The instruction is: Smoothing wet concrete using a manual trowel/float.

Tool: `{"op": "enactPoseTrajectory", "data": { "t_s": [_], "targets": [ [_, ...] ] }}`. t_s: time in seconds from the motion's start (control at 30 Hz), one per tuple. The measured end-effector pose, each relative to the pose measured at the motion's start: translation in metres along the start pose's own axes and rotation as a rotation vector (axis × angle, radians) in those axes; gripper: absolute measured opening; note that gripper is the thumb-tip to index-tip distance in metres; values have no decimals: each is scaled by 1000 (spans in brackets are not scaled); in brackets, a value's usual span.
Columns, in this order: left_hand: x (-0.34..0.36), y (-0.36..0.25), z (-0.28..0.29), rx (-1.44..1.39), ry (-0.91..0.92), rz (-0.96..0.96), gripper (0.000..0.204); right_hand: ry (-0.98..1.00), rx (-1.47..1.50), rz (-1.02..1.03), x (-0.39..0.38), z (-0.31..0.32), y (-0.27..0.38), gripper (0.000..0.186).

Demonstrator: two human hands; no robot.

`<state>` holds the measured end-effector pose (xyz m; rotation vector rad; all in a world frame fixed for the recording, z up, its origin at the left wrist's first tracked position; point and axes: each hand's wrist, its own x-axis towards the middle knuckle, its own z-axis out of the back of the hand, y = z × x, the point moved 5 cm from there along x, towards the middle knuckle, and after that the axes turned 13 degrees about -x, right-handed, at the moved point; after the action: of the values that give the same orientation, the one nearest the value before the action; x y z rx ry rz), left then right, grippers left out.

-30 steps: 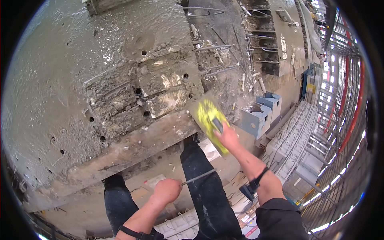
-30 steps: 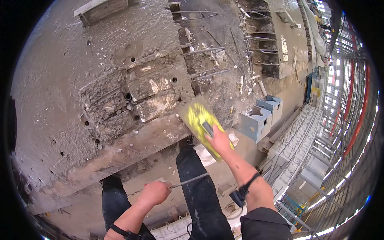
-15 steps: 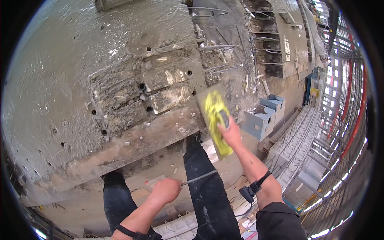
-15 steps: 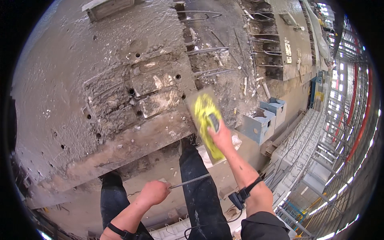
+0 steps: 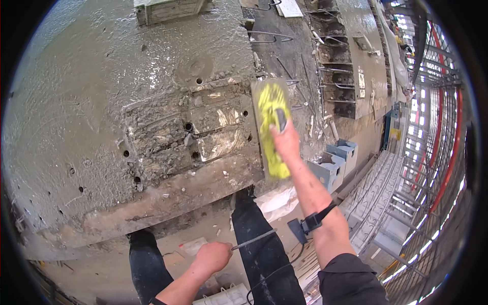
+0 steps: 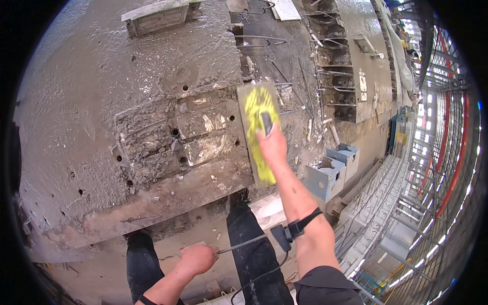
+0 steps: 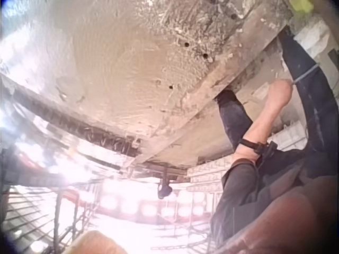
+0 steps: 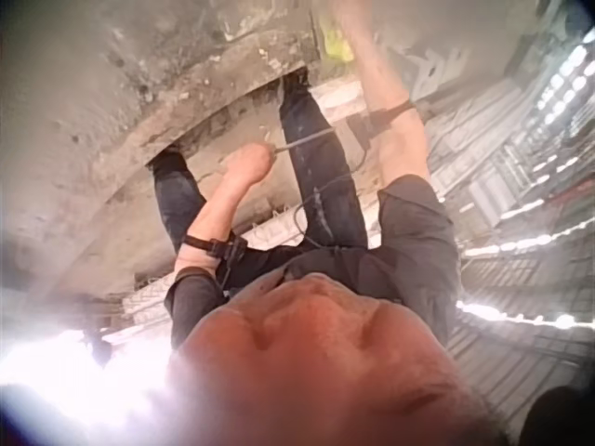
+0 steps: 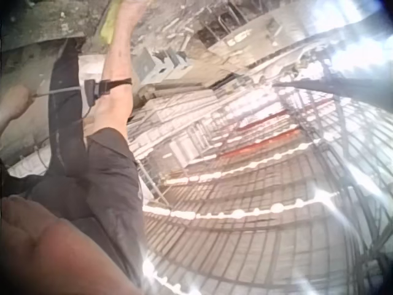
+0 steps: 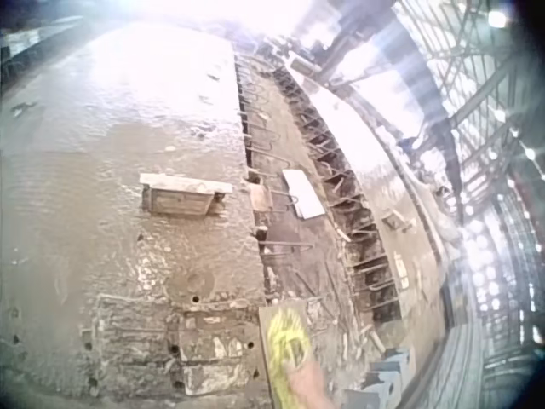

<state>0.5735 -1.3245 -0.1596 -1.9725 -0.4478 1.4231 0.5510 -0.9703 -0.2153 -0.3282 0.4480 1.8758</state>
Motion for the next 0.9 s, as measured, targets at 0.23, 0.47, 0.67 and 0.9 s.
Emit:
{"op": "enactPoseTrajectory", "data": {
  "t_s": [0.23, 0.47, 0.67, 0.9],
  "targets": [
    [15, 2, -5, -23, -11, -55, 24, -29, -181, 0, 11, 4, 17, 42],
    [3, -5, 4, -42, 23, -19, 25, 60, -346, 147, -1, -2, 32, 46],
    [-1, 6, 16, -56, -12, -1, 26, 1, -190, 73, -15, -8, 33, 46],
    [-6, 7, 21, -54, -2, -8, 26, -122, -178, -91, 11, 4, 22, 42]
  ]
}}
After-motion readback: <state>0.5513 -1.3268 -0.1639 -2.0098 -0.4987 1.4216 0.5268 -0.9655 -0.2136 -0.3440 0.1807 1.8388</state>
